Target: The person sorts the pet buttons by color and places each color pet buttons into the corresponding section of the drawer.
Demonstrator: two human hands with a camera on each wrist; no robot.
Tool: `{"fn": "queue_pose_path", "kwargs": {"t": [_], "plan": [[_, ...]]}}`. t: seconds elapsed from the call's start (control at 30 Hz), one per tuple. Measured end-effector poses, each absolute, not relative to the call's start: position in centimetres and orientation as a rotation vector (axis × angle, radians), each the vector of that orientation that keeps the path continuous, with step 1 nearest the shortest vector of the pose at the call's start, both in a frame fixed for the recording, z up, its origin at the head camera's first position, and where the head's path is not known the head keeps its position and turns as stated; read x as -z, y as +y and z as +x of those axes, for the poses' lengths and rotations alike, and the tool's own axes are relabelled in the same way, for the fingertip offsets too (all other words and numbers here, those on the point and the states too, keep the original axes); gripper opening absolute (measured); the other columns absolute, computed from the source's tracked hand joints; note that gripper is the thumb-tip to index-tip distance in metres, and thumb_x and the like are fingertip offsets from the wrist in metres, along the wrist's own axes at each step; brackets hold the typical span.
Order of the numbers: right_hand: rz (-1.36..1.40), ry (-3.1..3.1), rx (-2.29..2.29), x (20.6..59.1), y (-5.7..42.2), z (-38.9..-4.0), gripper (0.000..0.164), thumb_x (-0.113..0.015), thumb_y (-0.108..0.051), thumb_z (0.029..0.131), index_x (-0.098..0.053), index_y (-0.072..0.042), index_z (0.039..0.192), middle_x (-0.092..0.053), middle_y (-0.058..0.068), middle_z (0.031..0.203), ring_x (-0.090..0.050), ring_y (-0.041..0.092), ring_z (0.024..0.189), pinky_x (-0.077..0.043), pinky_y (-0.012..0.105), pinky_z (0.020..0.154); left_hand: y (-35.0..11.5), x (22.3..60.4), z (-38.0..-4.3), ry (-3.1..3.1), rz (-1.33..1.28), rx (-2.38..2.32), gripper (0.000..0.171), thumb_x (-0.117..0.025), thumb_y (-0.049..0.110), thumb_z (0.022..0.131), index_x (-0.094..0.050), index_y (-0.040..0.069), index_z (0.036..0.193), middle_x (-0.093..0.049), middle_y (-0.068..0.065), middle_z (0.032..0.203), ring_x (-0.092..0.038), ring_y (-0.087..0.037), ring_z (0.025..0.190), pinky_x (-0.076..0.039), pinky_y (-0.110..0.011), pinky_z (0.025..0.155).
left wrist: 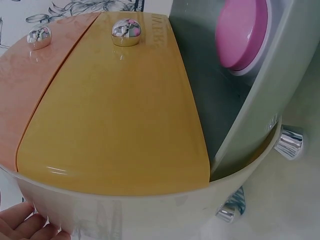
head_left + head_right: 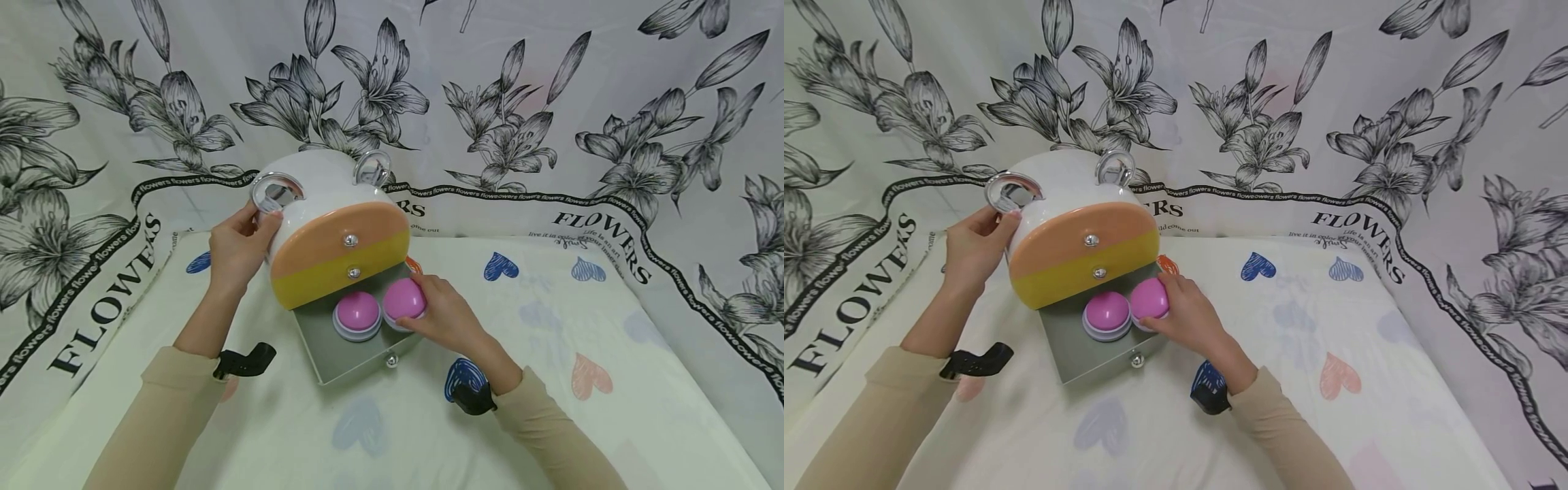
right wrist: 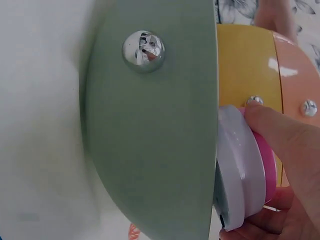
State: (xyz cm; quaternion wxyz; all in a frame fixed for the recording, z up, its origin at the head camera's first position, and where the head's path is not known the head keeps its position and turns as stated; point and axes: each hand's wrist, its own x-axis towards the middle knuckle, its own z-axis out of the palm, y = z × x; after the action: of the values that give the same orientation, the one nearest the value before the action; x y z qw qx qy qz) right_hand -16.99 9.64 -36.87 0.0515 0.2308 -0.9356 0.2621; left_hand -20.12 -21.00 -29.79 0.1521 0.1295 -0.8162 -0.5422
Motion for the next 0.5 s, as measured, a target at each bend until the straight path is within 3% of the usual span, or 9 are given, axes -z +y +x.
{"fn": "queue_pose_path", "kwargs": {"t": [0.5], "plan": [[0.792,-2.856,-0.652,37.7,8.4,-17.1,0.07,-0.079,-0.038,0.069,-0.051,-0.002,0.124,-0.059,0.01,0.115,-0.054,0.023,0.102,-0.051,0.034,0.084,-21.1,29.9,-20.1,-2.339,0.35,1.55,0.063,-0.057,0.051,0.084,-0.042,0.025,0.139,-0.051,-0.002,0.134,-0.049,-0.011,0.108,-0.048,-0.022,0.089]]}}
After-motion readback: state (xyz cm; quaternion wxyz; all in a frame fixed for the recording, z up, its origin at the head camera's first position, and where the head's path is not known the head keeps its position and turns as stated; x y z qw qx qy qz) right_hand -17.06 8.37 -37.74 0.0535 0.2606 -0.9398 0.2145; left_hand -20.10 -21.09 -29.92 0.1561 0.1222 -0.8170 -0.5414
